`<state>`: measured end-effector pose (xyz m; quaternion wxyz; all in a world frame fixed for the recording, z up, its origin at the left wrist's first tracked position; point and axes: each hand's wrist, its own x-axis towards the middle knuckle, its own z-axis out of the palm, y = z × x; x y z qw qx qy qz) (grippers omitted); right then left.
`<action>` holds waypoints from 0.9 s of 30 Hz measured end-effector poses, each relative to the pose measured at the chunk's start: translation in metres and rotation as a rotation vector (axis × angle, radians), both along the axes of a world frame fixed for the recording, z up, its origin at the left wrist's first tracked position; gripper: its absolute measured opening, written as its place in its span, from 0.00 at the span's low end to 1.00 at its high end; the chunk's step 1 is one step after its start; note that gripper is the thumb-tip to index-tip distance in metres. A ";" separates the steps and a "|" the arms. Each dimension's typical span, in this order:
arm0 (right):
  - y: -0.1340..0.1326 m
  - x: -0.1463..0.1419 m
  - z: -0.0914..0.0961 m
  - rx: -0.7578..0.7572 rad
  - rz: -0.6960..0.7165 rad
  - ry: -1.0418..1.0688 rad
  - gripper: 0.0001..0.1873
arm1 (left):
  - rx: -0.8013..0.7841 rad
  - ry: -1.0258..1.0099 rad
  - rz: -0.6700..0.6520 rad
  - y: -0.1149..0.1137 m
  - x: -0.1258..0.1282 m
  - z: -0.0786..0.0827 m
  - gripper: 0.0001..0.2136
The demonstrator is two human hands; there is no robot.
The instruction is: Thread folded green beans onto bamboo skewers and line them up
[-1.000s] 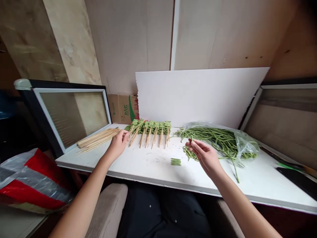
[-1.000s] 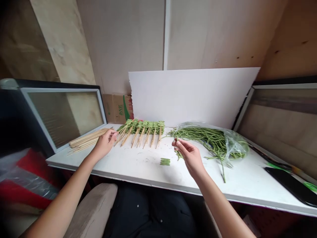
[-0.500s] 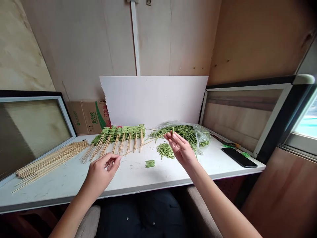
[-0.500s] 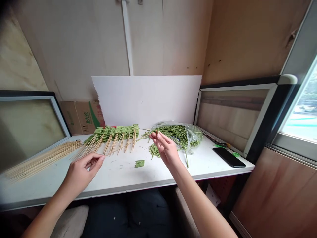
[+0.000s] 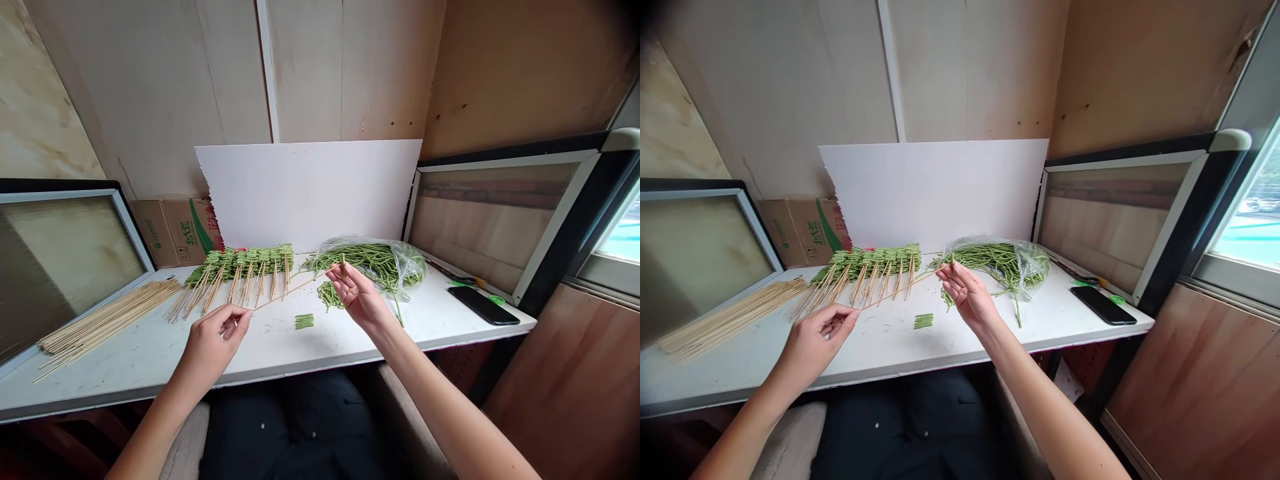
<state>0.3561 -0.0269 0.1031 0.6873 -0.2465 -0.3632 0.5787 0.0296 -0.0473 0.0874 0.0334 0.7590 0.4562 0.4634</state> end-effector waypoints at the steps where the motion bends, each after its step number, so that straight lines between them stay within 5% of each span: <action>1: 0.001 0.000 -0.001 -0.005 -0.001 -0.007 0.18 | -0.005 0.001 -0.003 0.001 0.000 0.000 0.15; 27: 0.003 -0.003 -0.005 -0.011 -0.018 0.005 0.16 | -0.124 -0.036 -0.050 0.005 0.000 -0.004 0.16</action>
